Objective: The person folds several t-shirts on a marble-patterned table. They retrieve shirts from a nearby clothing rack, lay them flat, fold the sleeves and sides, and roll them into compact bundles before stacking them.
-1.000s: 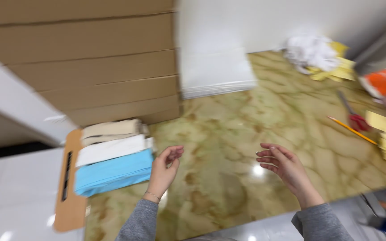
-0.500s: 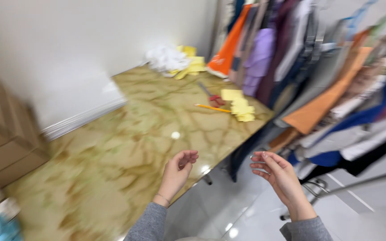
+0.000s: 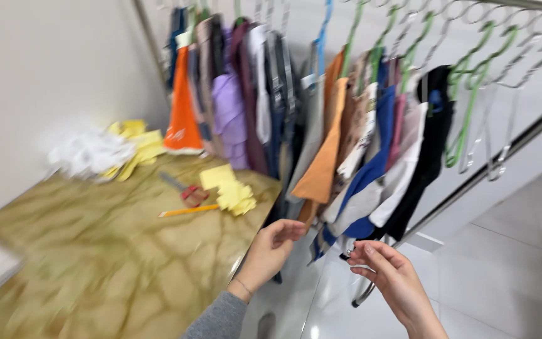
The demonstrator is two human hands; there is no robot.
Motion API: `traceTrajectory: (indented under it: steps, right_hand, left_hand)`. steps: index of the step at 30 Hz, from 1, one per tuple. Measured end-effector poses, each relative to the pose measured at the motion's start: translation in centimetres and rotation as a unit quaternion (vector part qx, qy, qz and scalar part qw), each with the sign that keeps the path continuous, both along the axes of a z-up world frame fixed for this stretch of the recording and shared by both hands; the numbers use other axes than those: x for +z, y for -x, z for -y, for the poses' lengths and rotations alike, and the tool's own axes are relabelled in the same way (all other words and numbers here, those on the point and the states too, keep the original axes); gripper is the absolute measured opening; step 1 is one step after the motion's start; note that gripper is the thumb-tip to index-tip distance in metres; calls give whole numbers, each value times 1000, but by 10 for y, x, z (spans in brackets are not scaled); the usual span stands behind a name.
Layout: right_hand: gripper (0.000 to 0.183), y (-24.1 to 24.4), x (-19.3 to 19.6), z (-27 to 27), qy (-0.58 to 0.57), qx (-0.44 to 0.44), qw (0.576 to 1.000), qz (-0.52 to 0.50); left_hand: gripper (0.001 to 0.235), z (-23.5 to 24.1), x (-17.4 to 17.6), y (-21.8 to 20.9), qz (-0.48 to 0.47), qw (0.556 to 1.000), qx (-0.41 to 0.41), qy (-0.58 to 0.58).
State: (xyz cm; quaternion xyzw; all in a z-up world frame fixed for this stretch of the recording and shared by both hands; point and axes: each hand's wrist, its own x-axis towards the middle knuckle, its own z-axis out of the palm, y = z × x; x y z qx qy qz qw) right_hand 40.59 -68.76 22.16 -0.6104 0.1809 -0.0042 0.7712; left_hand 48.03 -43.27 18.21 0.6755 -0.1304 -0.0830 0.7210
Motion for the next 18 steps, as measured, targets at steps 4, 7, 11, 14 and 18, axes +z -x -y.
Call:
traceTrajectory:
  steps: [4, 7, 11, 14, 18]
  right_hand:
    - [31, -41, 41, 29, 9, -52, 998, 35]
    - [29, -76, 54, 56, 17, -87, 992, 86]
    - [24, -115, 81, 77, 64, -183, 966, 170]
    - [31, -138, 140, 92, 148, -214, 956, 136]
    - [32, -191, 199, 151, 511, -142, 848, 6]
  left_hand:
    - [40, 63, 47, -66, 70, 995, -61, 27]
    - [45, 100, 98, -97, 49, 987, -150, 23]
    - [41, 154, 142, -134, 71, 977, -202, -7]
    - [46, 206, 160, -161, 73, 972, -223, 17]
    - [72, 291, 160, -201, 52, 970, -237, 25]
